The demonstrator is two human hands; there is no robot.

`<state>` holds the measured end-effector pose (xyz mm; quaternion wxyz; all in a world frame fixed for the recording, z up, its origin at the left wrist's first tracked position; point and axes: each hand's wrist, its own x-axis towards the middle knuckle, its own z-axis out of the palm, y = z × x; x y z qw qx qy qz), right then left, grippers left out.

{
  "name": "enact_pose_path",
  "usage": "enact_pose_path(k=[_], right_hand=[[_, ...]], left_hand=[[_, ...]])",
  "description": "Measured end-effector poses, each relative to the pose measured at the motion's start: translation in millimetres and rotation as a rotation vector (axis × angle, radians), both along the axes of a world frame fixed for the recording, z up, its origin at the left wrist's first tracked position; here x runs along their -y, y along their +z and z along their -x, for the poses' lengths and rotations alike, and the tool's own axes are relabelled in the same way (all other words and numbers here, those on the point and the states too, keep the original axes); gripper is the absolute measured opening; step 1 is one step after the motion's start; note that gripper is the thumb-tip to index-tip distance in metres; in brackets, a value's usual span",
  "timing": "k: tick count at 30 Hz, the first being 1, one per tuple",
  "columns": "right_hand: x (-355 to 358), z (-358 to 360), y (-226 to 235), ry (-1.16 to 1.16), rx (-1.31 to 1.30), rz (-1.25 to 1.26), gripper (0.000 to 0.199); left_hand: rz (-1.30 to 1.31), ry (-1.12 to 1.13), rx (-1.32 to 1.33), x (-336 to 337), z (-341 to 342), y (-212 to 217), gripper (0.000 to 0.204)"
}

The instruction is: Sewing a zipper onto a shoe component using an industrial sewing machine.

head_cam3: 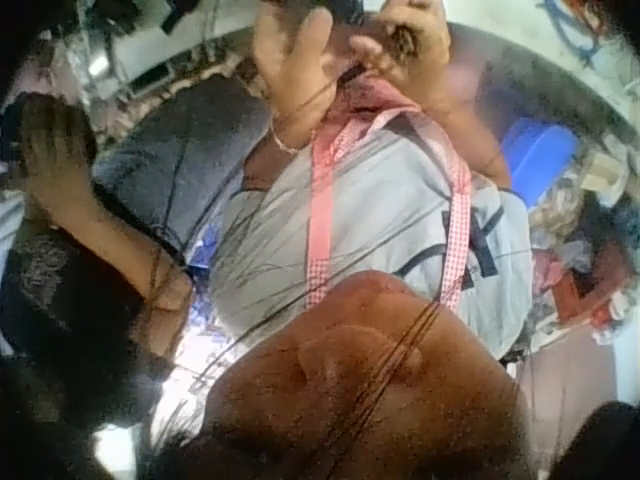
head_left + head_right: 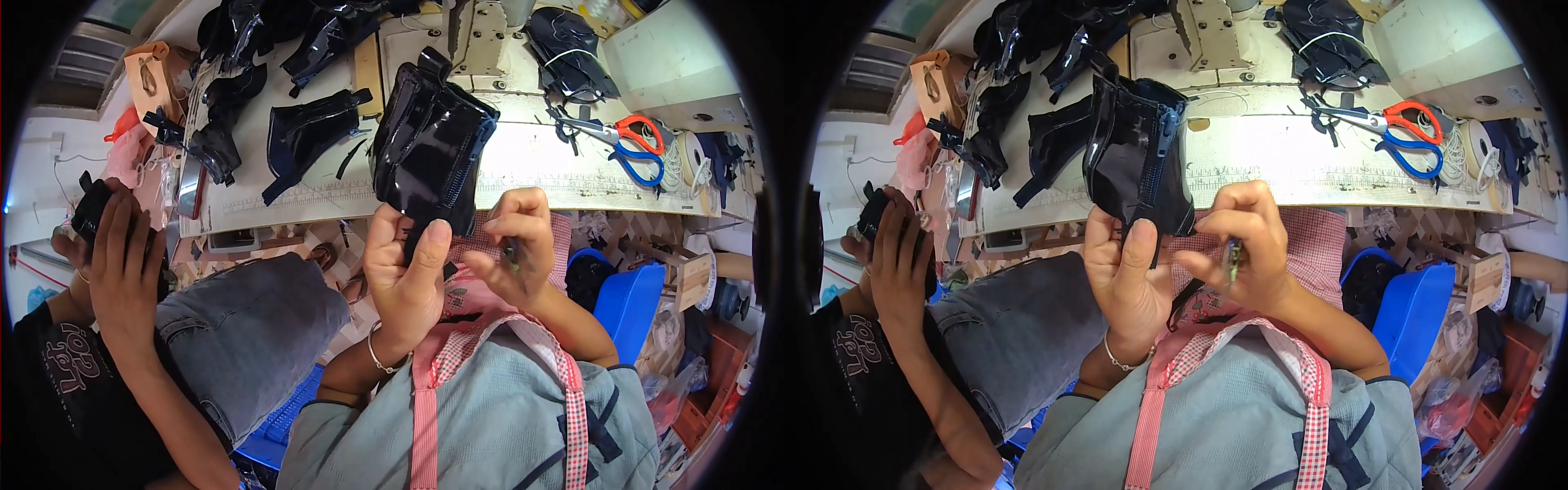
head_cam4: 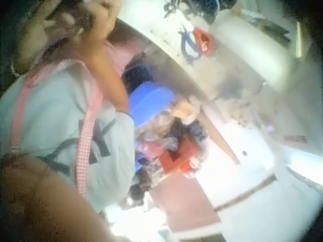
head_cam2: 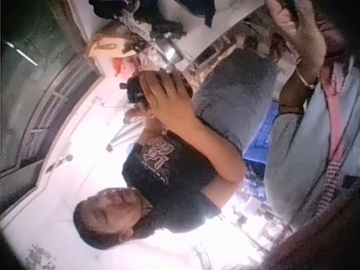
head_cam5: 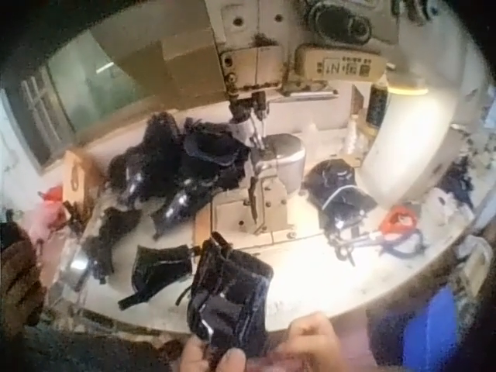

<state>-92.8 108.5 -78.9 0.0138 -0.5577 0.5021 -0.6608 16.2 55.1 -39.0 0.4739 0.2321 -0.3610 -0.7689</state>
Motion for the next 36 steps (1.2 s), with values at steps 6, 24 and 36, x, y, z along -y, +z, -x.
enact_pose_path(k=[6,24,36], right_hand=[[-6,1,0,-0.057,0.240,-0.104,0.012],[-27,44,31,0.301,0.756,-0.374,0.053],[-31,32,-3,0.785,1.283,-0.164,0.024]], left_hand=[[0.121,0.036,0.136,2,-5,-3,0.021],[1.670,0.209,0.783,44,-29,10,0.026],[1.408,0.030,0.506,39,-37,15,0.022]])
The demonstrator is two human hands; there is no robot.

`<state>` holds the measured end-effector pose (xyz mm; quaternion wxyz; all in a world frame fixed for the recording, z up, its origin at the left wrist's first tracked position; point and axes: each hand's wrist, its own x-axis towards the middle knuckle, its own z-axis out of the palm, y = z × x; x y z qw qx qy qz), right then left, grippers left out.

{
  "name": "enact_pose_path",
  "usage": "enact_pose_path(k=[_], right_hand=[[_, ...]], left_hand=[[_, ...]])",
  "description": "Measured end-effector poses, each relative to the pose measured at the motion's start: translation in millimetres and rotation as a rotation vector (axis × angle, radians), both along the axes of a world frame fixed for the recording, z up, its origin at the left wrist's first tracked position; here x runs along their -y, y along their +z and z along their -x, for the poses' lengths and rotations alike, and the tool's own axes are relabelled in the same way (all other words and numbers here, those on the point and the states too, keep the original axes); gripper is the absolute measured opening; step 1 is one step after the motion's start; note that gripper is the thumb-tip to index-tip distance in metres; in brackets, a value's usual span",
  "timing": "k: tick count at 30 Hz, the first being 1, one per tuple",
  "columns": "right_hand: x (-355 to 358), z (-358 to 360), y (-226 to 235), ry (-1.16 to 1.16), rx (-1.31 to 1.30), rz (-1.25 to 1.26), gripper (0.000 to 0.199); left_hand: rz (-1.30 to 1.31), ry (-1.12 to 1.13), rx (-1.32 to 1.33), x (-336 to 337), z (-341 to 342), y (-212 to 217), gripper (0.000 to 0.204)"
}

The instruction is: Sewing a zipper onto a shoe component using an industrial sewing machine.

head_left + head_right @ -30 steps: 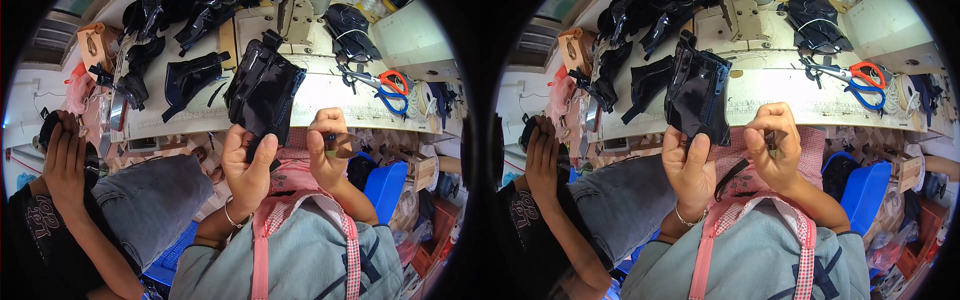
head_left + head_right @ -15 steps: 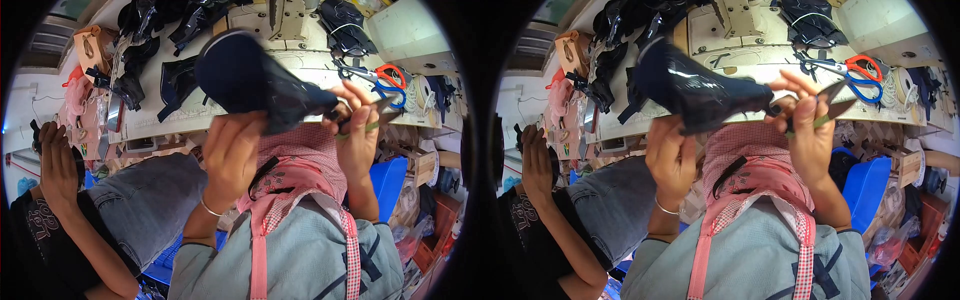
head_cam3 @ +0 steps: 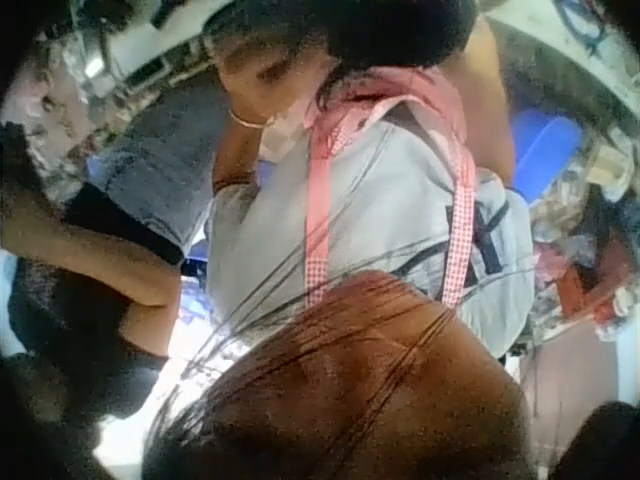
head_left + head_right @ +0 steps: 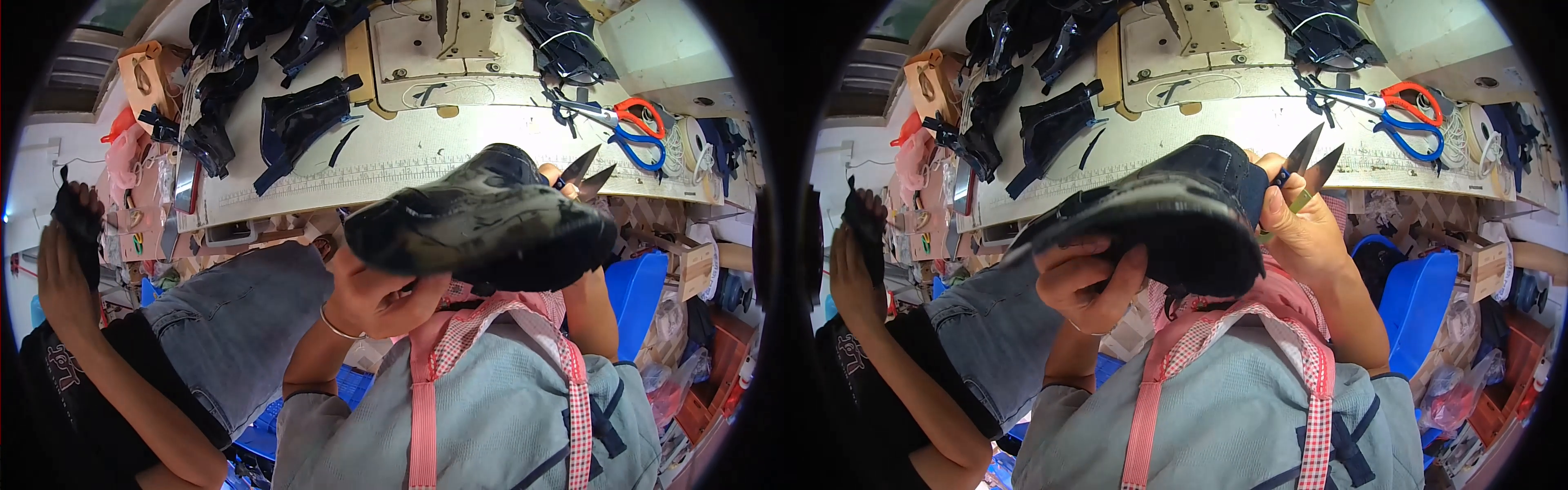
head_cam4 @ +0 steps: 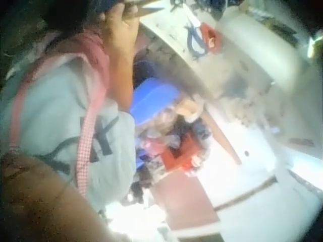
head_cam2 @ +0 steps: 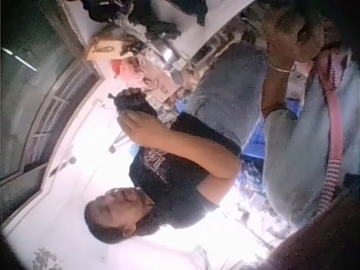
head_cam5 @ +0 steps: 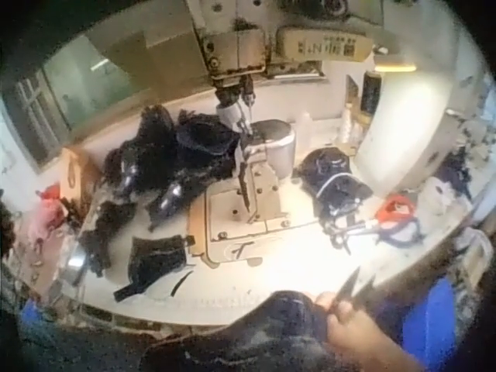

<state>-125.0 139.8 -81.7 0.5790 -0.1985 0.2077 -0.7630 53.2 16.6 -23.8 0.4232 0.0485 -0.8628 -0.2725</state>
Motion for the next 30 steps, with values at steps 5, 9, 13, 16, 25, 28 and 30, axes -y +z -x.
enact_pose_path(k=[5,9,13,16,25,28,30], right_hand=[[2,-12,5,-0.143,-0.026,-0.185,0.014],[8,-9,9,-0.183,-0.018,-0.138,0.012],[13,-5,15,-0.218,-0.038,-0.191,0.010],[19,-3,19,-0.280,-0.109,-0.217,0.009],[66,-14,55,-0.530,-0.887,0.025,0.019],[73,-24,73,-0.379,-1.011,-0.016,0.026],[78,-23,80,-0.354,-0.864,-0.107,0.039]], left_hand=[[0.259,0.234,-0.019,2,2,-6,0.012],[0.239,0.288,-0.029,10,-3,-35,0.029],[0.099,0.338,0.117,18,3,-35,0.035],[0.110,0.336,0.178,28,-3,-39,0.028],[-0.587,0.022,-0.003,5,-8,-14,0.046],[-0.965,0.044,-0.202,-3,12,-18,0.037],[-1.110,-0.102,-0.425,1,19,-18,0.035]])
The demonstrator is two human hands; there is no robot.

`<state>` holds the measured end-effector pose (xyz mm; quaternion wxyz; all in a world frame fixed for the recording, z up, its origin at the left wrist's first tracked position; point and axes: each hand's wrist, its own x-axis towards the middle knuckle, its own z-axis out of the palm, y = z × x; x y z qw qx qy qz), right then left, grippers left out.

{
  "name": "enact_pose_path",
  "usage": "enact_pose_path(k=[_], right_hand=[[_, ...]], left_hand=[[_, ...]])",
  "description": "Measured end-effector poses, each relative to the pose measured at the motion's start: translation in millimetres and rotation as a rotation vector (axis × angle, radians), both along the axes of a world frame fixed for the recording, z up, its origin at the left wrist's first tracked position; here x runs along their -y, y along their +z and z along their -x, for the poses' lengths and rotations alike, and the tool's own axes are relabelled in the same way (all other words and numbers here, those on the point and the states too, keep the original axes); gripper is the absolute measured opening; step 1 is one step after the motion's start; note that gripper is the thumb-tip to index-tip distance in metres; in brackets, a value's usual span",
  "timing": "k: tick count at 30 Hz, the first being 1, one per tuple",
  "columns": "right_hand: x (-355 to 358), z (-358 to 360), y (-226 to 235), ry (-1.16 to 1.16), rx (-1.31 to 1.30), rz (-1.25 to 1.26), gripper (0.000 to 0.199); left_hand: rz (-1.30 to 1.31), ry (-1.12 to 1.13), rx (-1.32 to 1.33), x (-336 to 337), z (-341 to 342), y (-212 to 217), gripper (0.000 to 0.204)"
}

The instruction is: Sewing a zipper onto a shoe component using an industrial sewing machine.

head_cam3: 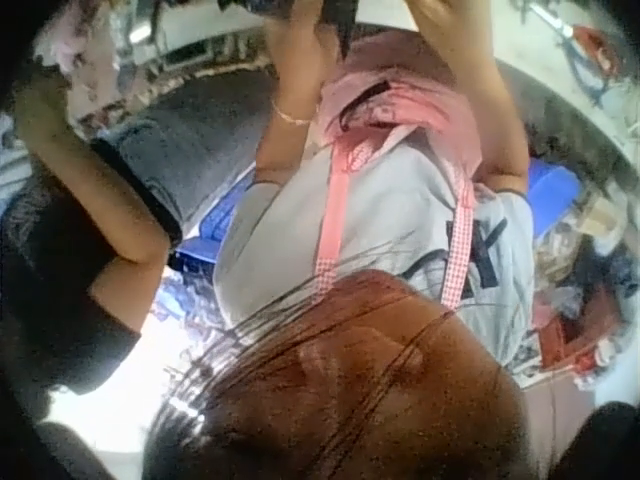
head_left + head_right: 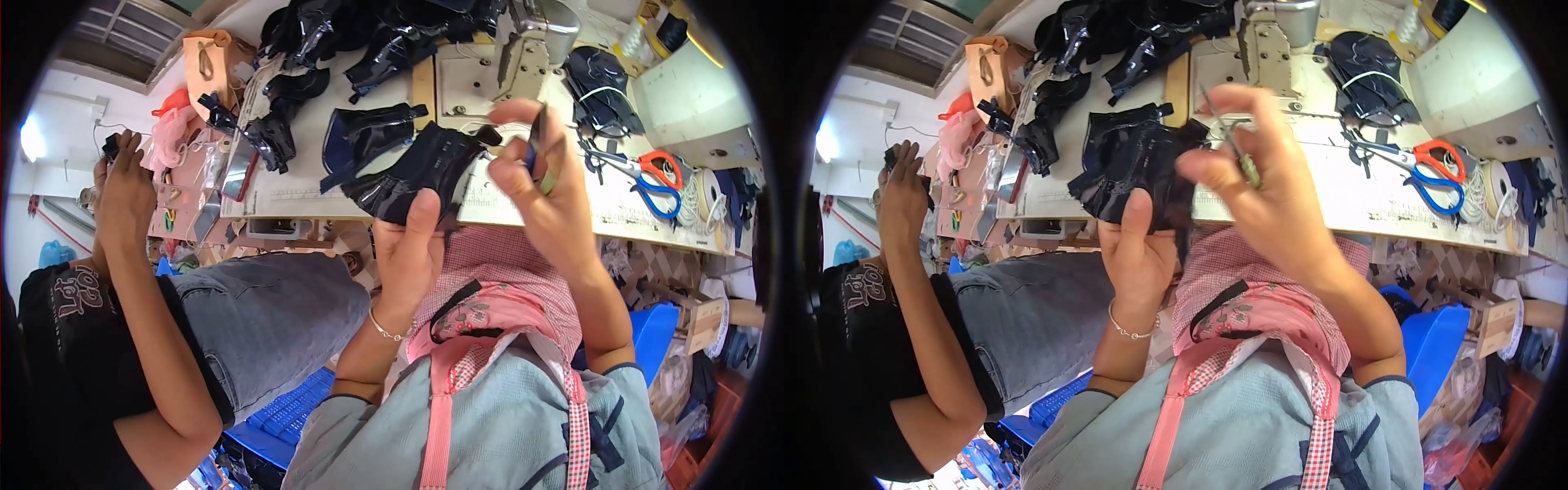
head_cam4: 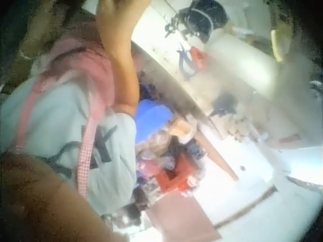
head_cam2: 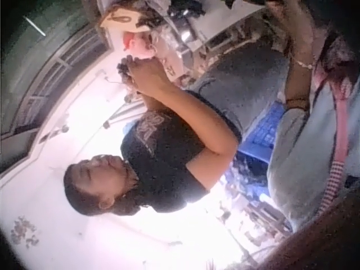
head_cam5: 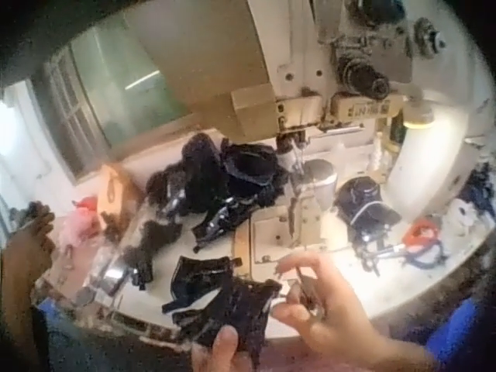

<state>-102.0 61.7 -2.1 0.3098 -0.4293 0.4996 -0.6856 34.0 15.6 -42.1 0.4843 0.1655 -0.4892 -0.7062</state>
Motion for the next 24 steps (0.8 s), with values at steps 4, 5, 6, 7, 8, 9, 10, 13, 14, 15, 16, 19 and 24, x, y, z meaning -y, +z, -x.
enact_pose_path(k=[4,5,6,7,8,9,10,13,14,15,16,19,24], right_hand=[[-6,47,-26,-0.262,-0.694,-0.222,0.046],[-10,58,-39,-0.271,-0.814,-0.248,0.048],[-14,65,-48,-0.264,-0.849,-0.323,0.052],[-16,67,-52,-0.265,-0.850,-0.322,0.052],[-18,68,-56,-0.259,-0.874,-0.358,0.052],[-20,68,-59,-0.253,-0.898,-0.394,0.052],[-21,69,-63,-0.275,-0.915,-0.380,0.052],[-21,73,-66,-0.250,-0.895,-0.451,0.048],[-19,75,-65,-0.251,-0.895,-0.451,0.048],[-17,75,-64,-0.288,-0.973,-0.329,0.044],[-16,75,-62,-0.324,-1.047,-0.204,0.040],[-5,47,-28,-0.008,-0.370,-0.003,0.036],[17,25,-14,0.138,-0.477,0.113,0.030]], left_hand=[[-0.227,-0.065,-0.334,0,1,3,0.033],[-0.267,-0.071,-0.361,-1,3,3,0.033],[-0.296,-0.050,-0.338,-2,4,3,0.035],[-0.295,-0.050,-0.339,-2,4,3,0.035],[-0.312,-0.083,-0.381,-2,5,4,0.035],[-0.328,-0.117,-0.423,-2,5,4,0.036],[-0.331,-0.119,-0.423,-2,5,3,0.036],[-0.352,-0.170,-0.501,0,4,0,0.037],[-0.397,-0.145,-0.499,-2,6,2,0.035],[-0.442,-0.120,-0.497,-3,7,4,0.034],[-0.443,-0.122,-0.496,-4,8,5,0.034],[-0.459,-0.123,-0.499,-8,5,6,0.036],[-0.385,-0.141,-0.395,-15,4,-2,0.045]])
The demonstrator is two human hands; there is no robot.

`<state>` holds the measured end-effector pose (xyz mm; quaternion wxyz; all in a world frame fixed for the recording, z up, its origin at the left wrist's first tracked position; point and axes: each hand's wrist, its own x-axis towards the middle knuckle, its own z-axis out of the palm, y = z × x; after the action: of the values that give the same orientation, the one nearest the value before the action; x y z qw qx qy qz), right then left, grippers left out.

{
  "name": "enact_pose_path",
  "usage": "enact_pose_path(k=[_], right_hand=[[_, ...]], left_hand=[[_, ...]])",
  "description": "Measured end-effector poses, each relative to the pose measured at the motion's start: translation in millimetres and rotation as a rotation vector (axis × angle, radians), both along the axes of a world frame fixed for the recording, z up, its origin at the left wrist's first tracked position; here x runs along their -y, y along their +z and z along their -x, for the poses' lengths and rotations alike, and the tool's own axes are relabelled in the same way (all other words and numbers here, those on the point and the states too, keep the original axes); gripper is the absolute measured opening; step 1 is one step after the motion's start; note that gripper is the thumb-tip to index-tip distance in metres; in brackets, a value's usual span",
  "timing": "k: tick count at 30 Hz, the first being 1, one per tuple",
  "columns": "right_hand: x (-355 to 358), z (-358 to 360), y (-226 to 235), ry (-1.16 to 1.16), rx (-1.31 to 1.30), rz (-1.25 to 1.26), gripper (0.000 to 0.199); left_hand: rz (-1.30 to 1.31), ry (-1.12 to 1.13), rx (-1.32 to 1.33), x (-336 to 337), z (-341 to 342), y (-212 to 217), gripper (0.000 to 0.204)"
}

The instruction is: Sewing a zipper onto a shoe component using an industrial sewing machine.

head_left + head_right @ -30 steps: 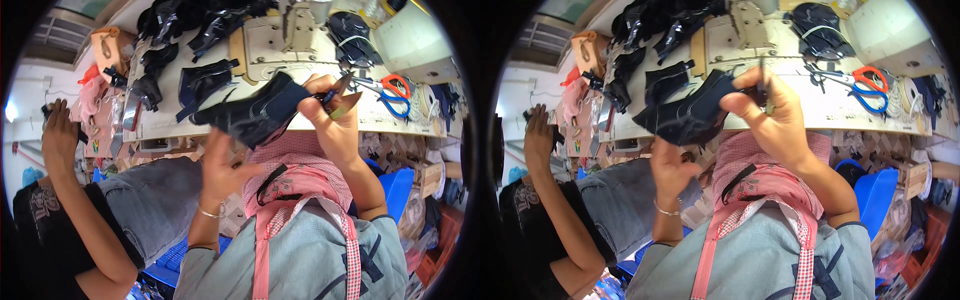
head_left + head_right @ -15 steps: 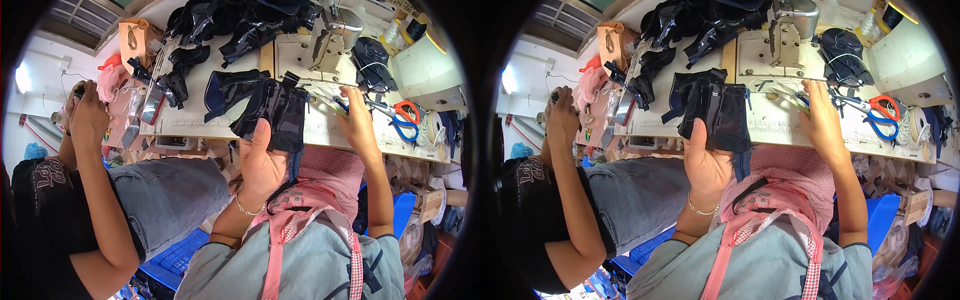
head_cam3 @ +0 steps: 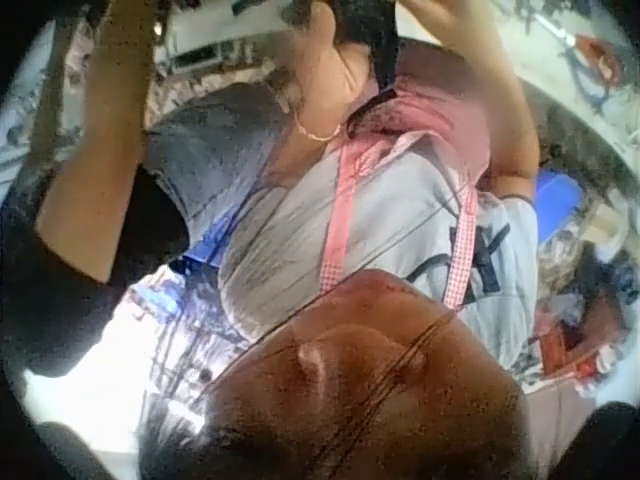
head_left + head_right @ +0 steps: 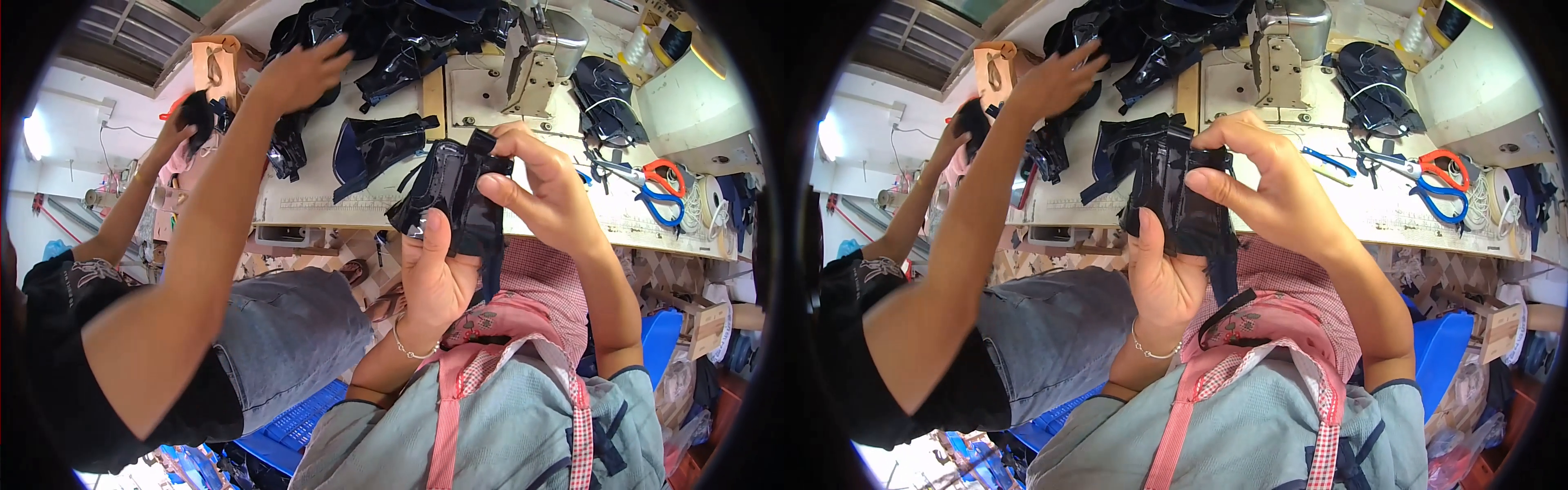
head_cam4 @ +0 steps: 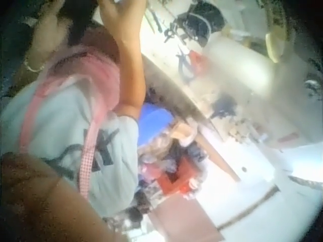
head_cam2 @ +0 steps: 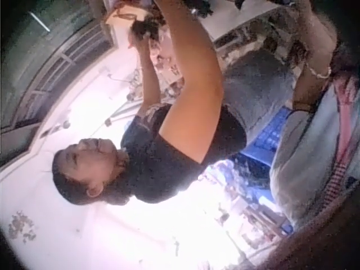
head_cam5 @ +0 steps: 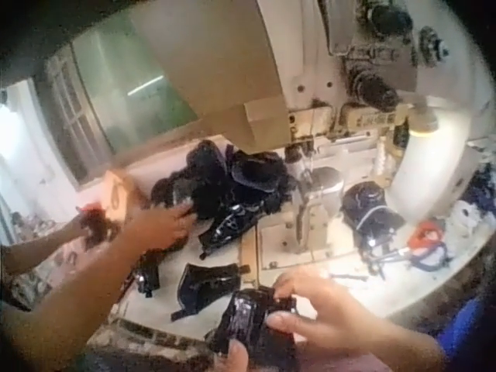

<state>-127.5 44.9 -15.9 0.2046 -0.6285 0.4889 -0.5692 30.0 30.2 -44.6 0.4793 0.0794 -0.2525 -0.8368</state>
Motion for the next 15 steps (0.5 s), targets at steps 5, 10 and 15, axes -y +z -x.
enact_pose_path(k=[5,10,15], right_hand=[[6,5,-3,0.249,0.329,-0.178,0.025],[13,21,-6,0.399,0.480,-0.309,0.021],[24,9,2,0.534,0.367,-0.288,0.021]], left_hand=[[0.000,-0.007,0.046,-4,-17,5,0.035],[0.487,-0.484,0.546,13,-70,20,0.015],[0.812,0.068,0.674,46,-76,46,0.036]])
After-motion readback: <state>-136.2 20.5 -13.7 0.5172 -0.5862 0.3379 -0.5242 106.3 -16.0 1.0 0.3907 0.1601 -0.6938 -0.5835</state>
